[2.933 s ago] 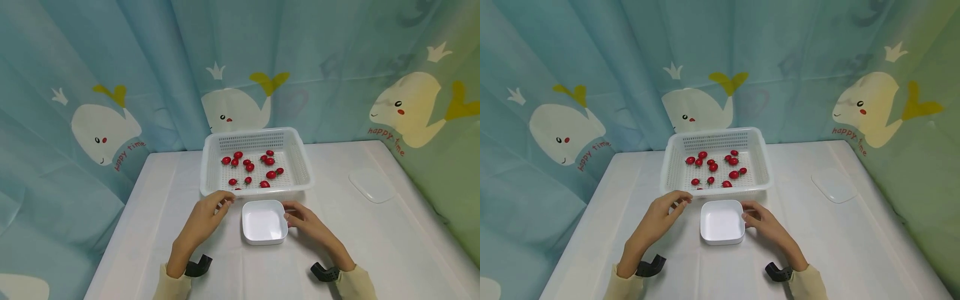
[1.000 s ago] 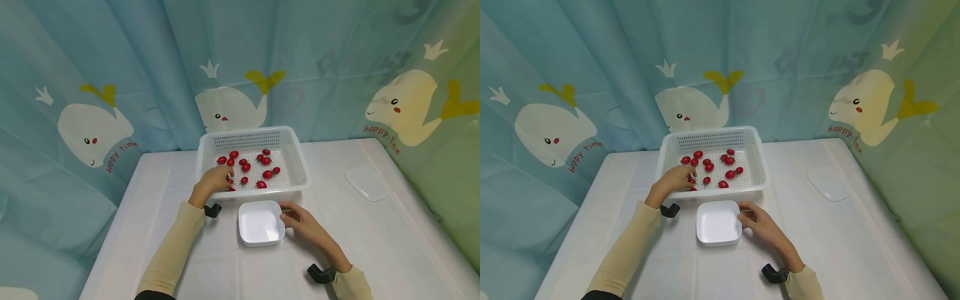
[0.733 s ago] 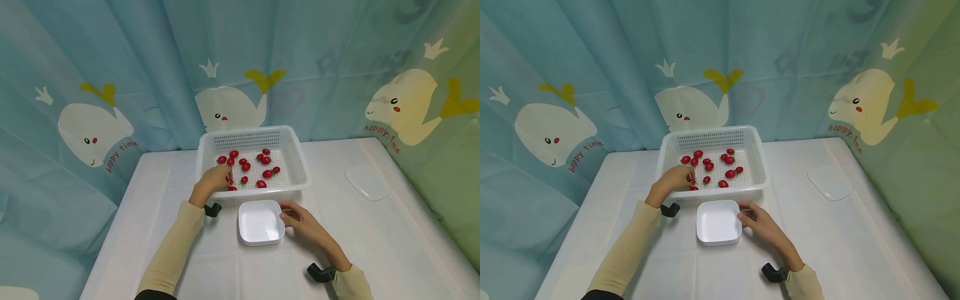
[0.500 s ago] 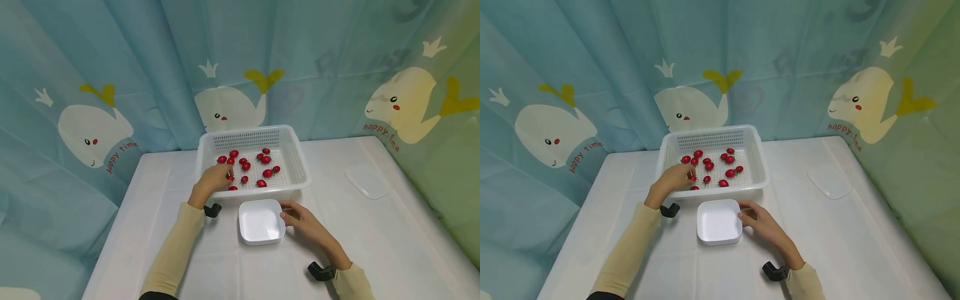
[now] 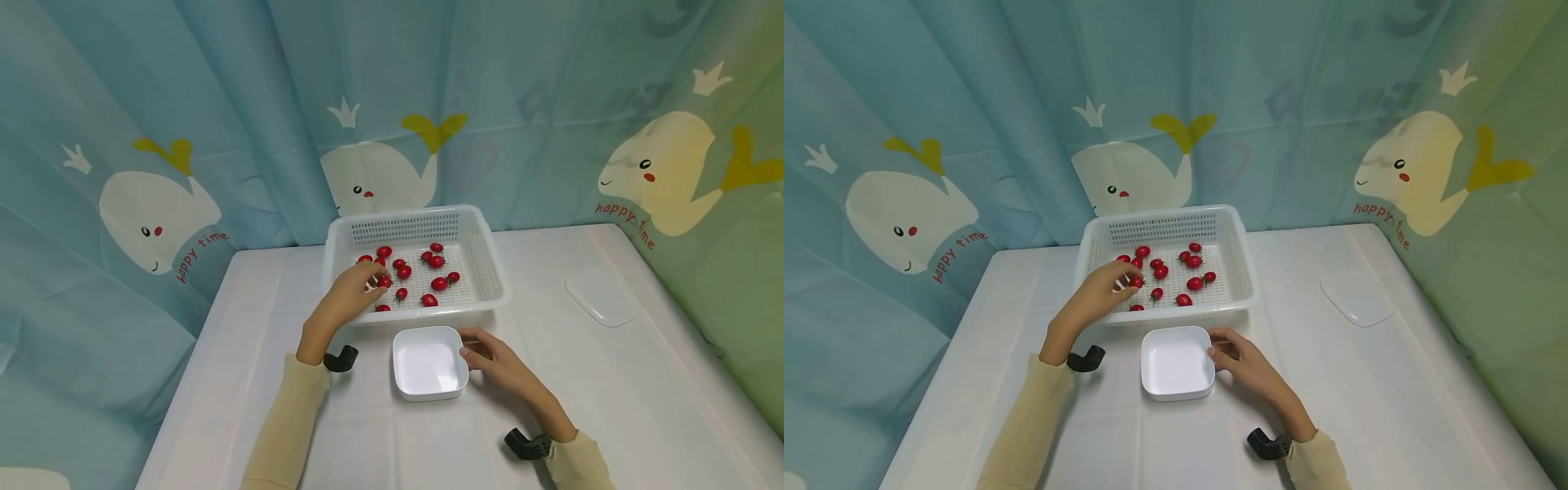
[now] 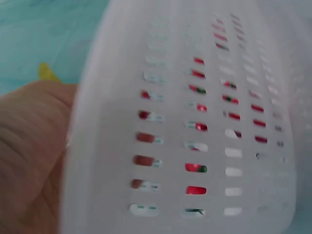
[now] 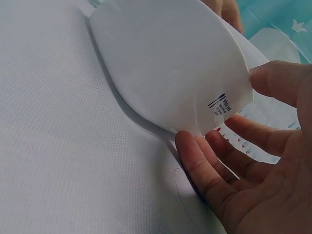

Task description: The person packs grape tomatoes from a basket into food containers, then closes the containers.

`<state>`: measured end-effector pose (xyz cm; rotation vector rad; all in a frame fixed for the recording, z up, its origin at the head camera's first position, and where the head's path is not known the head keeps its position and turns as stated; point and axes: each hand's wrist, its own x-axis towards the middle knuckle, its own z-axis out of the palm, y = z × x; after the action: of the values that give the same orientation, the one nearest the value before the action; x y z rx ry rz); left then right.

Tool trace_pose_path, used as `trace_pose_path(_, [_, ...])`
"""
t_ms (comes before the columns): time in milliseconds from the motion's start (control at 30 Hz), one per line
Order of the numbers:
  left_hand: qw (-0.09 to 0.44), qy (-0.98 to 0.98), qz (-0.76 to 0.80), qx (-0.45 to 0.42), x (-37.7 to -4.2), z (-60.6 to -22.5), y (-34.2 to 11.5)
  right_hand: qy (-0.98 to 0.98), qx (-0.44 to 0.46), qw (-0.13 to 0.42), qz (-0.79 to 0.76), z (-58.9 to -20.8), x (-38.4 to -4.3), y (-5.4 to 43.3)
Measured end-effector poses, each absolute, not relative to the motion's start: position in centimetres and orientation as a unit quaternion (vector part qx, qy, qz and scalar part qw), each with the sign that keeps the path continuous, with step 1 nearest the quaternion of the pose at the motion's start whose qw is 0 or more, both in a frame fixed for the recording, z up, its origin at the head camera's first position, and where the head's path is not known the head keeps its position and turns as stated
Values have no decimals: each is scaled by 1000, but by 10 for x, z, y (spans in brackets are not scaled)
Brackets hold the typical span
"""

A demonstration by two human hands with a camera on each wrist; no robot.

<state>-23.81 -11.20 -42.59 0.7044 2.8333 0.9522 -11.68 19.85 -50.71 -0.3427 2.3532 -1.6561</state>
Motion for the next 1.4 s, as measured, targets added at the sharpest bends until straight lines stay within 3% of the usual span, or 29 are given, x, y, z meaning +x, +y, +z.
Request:
trace_pose_path(300, [7, 874, 408, 264, -212, -423, -117, 799, -125, 123, -575, -507, -117, 198])
trace_pose_path(800, [67, 840, 433, 320, -176, -408, -114, 799, -137, 131, -571, -505, -118, 200])
trace_pose_path(1400, [245, 799, 393, 382, -165, -423, -89, 789, -125, 145, -583, -504, -116, 197])
